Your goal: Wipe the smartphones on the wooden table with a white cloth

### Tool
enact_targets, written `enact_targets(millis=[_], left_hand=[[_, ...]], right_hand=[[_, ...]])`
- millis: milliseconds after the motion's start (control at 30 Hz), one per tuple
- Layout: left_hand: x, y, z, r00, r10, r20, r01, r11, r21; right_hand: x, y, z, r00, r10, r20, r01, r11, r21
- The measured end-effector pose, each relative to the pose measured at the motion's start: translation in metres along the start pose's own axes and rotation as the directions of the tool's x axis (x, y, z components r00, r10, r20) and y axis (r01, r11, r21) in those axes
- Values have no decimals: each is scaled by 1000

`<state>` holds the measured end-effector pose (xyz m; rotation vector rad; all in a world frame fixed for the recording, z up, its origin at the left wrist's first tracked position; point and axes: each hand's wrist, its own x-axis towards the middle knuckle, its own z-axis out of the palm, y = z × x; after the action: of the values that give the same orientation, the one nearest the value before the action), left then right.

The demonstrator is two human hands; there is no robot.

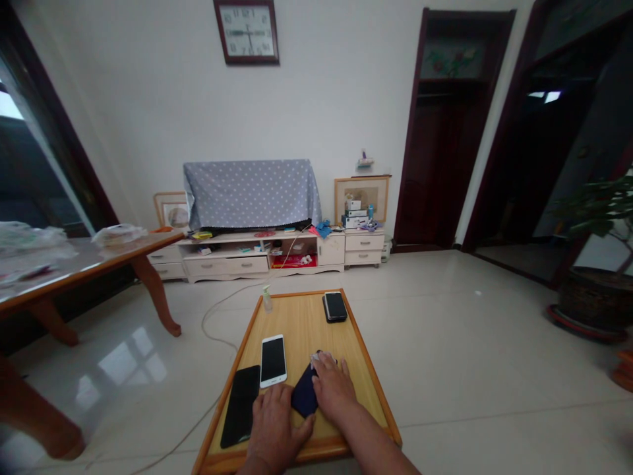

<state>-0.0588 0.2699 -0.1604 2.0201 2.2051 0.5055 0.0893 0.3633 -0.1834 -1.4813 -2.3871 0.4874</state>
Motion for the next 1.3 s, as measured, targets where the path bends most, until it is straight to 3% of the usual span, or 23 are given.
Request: enact_targets(millis=[67, 167, 300, 433, 600, 767, 967, 1133, 1300], left_hand=[[1, 2, 0, 1000, -3, 0, 3, 1000, 10], [5, 4, 1, 1000, -15, -9, 16, 999, 46], [10, 7, 4, 999, 7, 37, -11, 993, 119], [15, 8, 17, 995, 93, 49, -100, 977, 186], [23, 8, 33, 995, 99, 7, -98, 957, 274], [22, 10, 29, 994, 107, 20, -108, 957, 271], [26, 6, 35, 996, 93, -13, -87, 964, 250], [17, 7, 23, 995, 84, 46, -92, 971, 219], [15, 4, 21, 997, 72, -7, -69, 981, 179]], right_hand=[[-3, -2, 3, 1000, -2, -9, 2, 1000, -13], [-15, -12, 8, 992, -126, 9, 125, 992, 28], [-23, -15, -4, 972, -234, 35, 232, 971, 53], [-19, 5, -20, 996, -93, 13, 93, 996, -12], [-15, 17, -6, 990, -130, -54, 126, 989, -71], [-16, 12, -3, 976, -220, -6, 219, 973, -72], [-8, 24, -16, 997, -72, 2, 72, 994, -77], [-22, 2, -11, 977, -200, 78, 203, 979, -27], [-18, 7, -17, 985, -139, 106, 142, 990, -14]])
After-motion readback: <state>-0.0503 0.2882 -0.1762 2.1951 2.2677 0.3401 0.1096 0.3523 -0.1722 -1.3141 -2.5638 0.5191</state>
